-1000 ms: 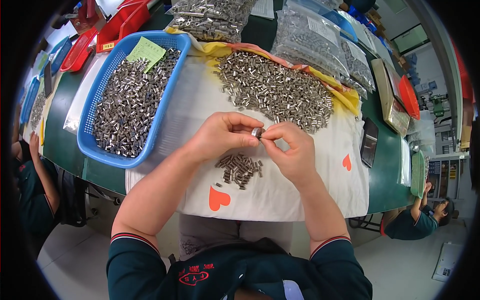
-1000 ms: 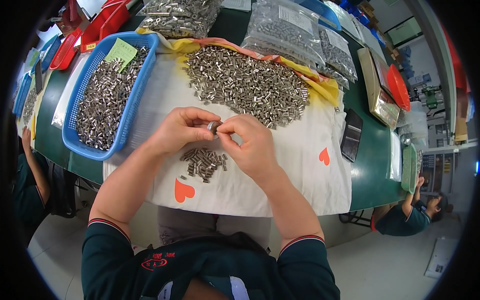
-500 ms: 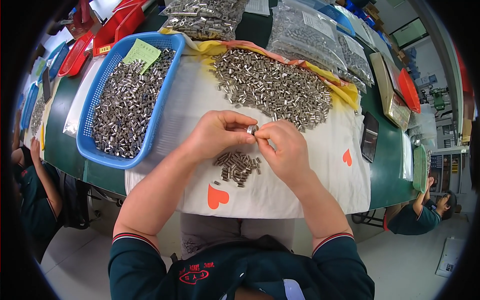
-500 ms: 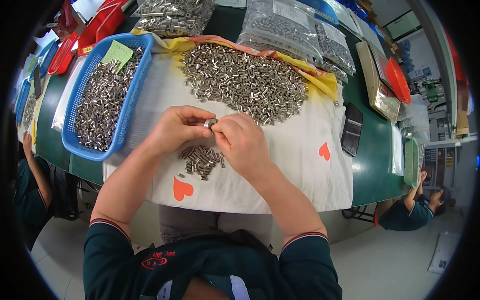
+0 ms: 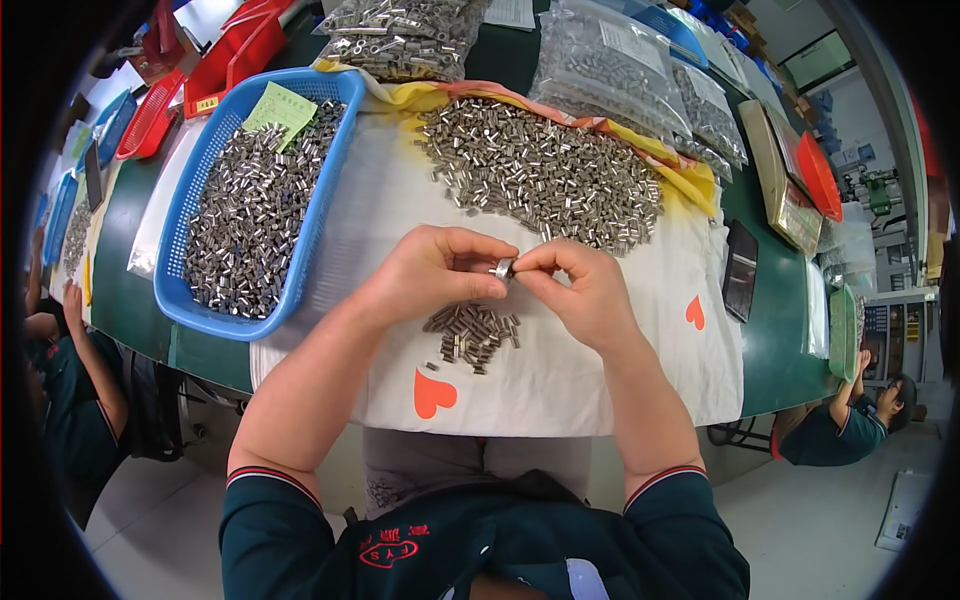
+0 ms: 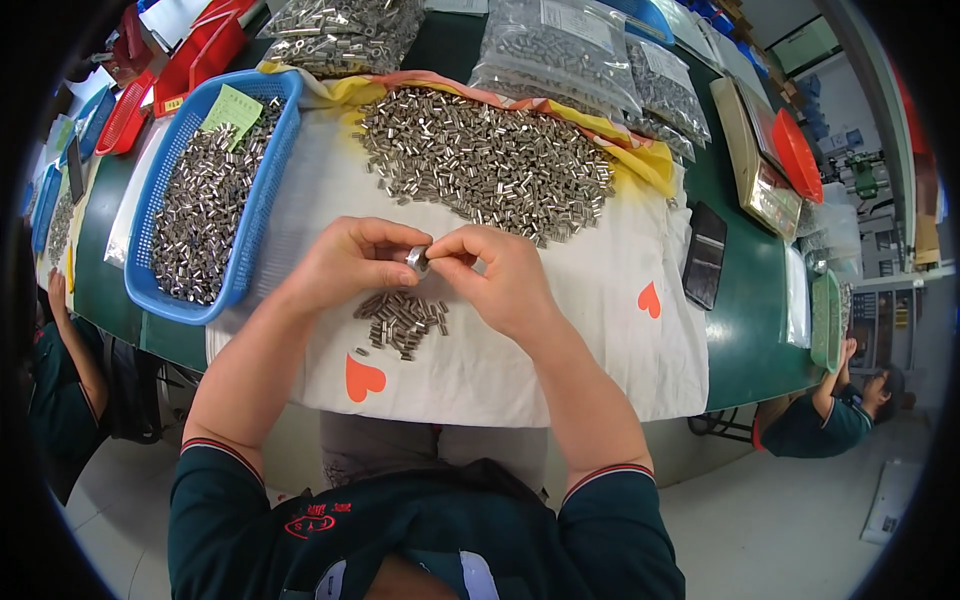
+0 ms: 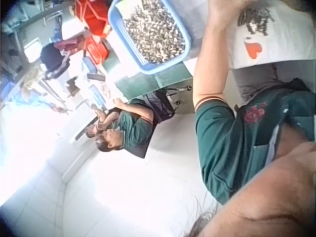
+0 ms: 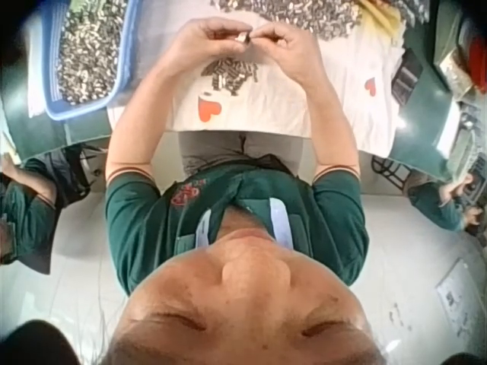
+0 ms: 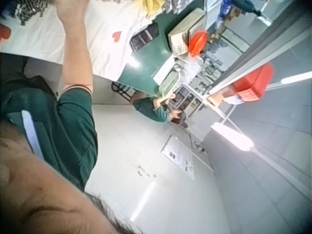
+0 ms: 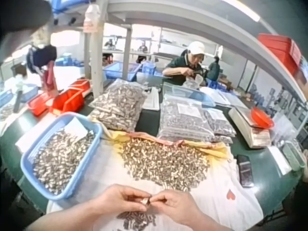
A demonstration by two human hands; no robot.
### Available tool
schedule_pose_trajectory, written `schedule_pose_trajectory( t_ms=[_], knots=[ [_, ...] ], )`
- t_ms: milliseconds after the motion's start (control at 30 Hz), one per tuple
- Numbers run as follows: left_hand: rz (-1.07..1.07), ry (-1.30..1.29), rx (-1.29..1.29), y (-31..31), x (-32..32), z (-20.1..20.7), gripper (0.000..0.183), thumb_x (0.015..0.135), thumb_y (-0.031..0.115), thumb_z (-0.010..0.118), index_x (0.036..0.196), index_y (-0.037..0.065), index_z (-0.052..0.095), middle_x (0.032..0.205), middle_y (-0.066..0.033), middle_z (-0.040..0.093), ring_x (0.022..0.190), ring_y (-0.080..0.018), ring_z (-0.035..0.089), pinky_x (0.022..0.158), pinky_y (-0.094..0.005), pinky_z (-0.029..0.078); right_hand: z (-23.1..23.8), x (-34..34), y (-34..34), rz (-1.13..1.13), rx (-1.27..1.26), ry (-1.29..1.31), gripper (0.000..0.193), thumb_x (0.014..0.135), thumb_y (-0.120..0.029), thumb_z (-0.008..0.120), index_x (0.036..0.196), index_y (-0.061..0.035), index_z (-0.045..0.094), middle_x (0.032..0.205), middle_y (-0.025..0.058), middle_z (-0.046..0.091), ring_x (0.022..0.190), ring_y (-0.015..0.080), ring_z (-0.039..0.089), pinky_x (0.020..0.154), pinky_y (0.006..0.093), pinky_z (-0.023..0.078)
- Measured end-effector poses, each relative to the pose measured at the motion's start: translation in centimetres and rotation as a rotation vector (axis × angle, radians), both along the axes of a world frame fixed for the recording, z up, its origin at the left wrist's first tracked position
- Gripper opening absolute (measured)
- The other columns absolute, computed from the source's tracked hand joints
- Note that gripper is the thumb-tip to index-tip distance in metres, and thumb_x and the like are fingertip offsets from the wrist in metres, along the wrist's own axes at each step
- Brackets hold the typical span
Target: The recorder is sorting and inspecting small metal hardware components at a workbench.
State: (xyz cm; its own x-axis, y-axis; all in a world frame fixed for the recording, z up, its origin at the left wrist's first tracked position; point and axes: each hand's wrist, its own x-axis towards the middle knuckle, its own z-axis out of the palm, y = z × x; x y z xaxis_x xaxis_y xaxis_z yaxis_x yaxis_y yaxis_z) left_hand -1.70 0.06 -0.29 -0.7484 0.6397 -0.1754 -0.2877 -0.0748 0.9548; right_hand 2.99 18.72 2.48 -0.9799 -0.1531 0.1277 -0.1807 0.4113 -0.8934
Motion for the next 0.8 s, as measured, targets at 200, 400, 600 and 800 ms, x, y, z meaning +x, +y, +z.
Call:
schedule_pose_trajectory(
  t_ms=[200,400,600,800],
  knots=[
    [-0.112,0.12,-0.109,-0.3,0.3,0.3,0.034,0.072,0.0,0.068,0.104,-0.002,0.059,0.09,-0.004,0.062,0.079,-0.0087,0.058,0.071,-0.0226,0.049,0.1,-1.1,1.2,0.105,-0.044,-0.218,0.016,0.071,-0.005,0.066,0.086,-0.0026,0.06,0.074,-0.0015,0.057,0.067,0.0052,0.051,0.063,0.0206,0.042],
    [-0.25,0.328,-0.203,-0.1,0.5,0.7,0.032,0.068,0.006,0.073,0.098,0.001,0.063,0.085,-0.0029,0.062,0.076,-0.0067,0.055,0.07,-0.0211,0.048,-2.1,-5.9,-2.1,0.087,0.521,0.368,0.012,0.072,-0.01,0.059,0.083,-0.0075,0.063,0.079,0.0087,0.058,0.08,0.0259,0.054,0.071,0.0341,0.044],
    [-0.258,0.276,-0.182,-0.3,0.5,1.0,0.032,0.068,0.005,0.073,0.098,0.001,0.063,0.081,-0.0014,0.06,0.076,-0.0052,0.054,0.069,-0.0203,0.047,-1.9,-6.2,-2.3,0.138,0.726,0.377,0.005,0.068,-0.008,0.059,0.072,-0.0058,0.062,0.073,0.0082,0.055,0.077,0.0266,0.052,0.069,0.0364,0.043],
    [-0.178,0.215,-0.152,-0.1,0.1,0.1,0.034,0.071,0.002,0.069,0.104,0.001,0.06,0.083,-0.0004,0.059,0.076,-0.0051,0.055,0.069,-0.0203,0.047,-0.1,-2.4,-0.2,-0.046,0.52,0.221,0.006,0.071,-0.005,0.058,0.076,-0.003,0.058,0.074,0.0062,0.057,0.073,0.0214,0.054,0.067,0.0307,0.044]
  ],
)
